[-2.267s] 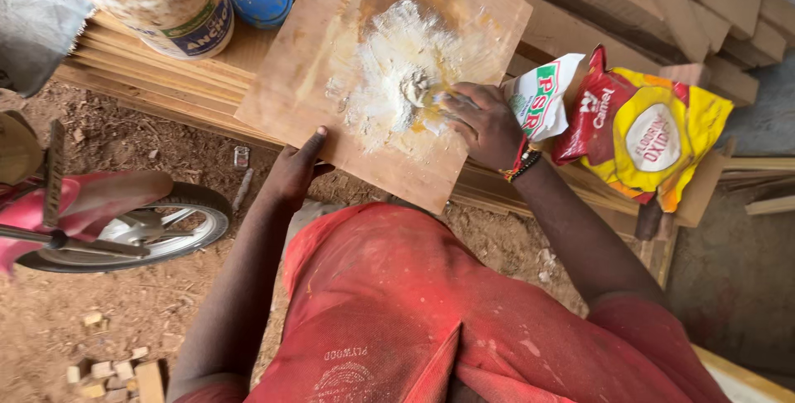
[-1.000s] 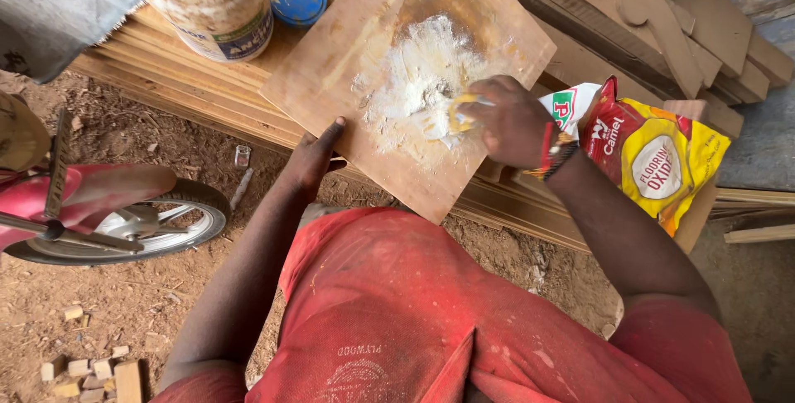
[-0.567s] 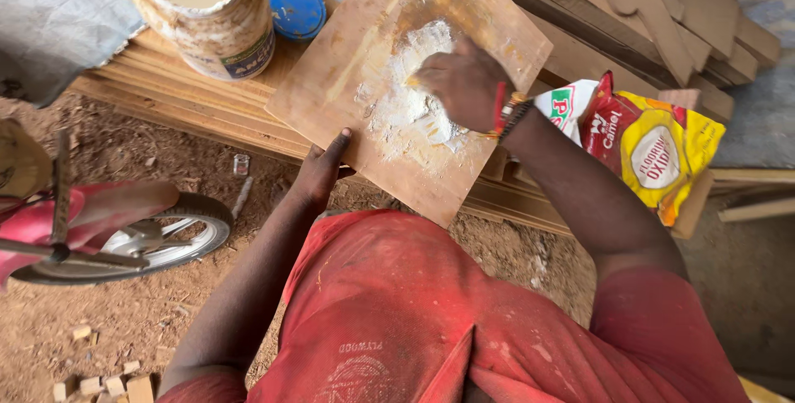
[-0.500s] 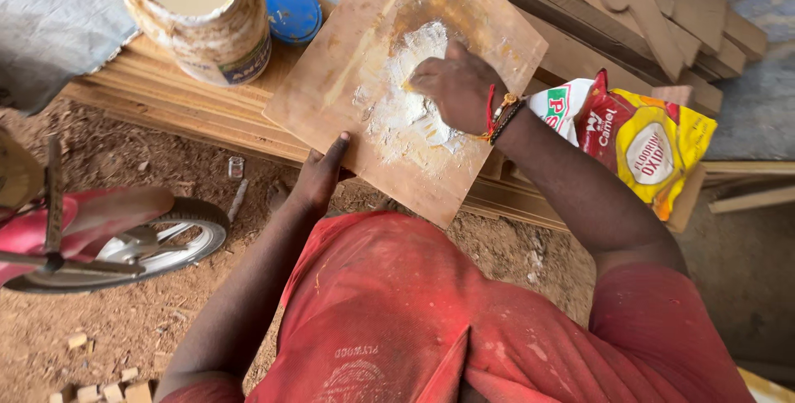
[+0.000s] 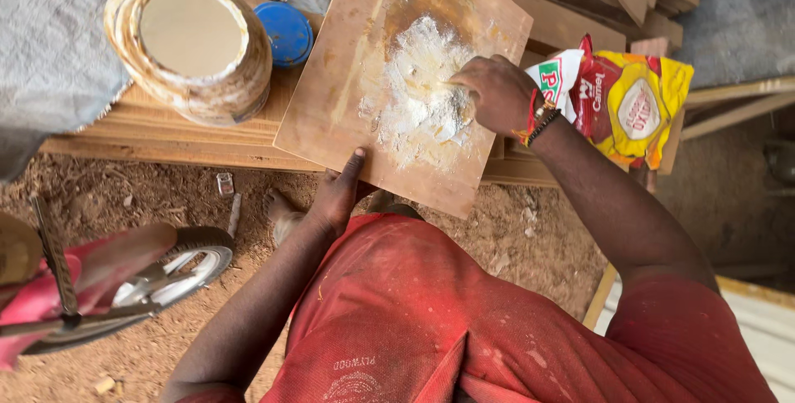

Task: The person mixes a white powder and a yellow paste on a wooden board using a blue plastic scraper. They repeatedly scoop the white powder from a container and blend it into the yellow paste until the mixture becomes more uniform.

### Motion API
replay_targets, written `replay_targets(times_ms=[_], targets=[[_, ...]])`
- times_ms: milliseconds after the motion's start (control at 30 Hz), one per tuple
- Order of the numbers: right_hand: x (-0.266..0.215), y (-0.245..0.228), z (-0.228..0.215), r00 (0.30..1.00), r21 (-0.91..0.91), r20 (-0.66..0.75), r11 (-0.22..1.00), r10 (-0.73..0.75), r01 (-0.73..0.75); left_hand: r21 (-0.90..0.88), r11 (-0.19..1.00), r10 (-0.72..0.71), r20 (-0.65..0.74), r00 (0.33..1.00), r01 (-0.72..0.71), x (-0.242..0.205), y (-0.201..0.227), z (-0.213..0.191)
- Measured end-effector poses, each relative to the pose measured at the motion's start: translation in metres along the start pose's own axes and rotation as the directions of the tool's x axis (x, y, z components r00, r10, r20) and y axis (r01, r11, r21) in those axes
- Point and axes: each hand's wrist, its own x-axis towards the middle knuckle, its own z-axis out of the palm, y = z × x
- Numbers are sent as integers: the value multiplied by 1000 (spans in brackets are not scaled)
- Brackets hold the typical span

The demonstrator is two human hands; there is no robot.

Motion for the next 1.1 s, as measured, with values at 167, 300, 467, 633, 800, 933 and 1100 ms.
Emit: replay_targets(times_ms=[167,300,467,633,800,933,1100], targets=[[-7,3,21,991,83,-11,987,137,-135,37,999,-24,28,999,23,3,1,-4],[-21,19,42,965,136,-72,961,252,-241,126,988,-94,14,995,92,6,3,-9],[-24,32,65,910,290,-97,886,402,-361,98,995,-30,68,997,23,3,6,-5],[-14,9,69,779,663,170,515,603,-543,128,990,-69,40,997,64,3,8,-4],[-3,-6,47,770,831,158,338,618,-442,113,987,-114,23,993,111,8,2,-8],[-6,-9,35,841,744,89,525,533,-412,93,990,-102,-5,995,102,9,-1,-11],[-24,0,20,935,514,-294,857,197,-19,17,1000,-11,-67,998,12,7,-6,-1]])
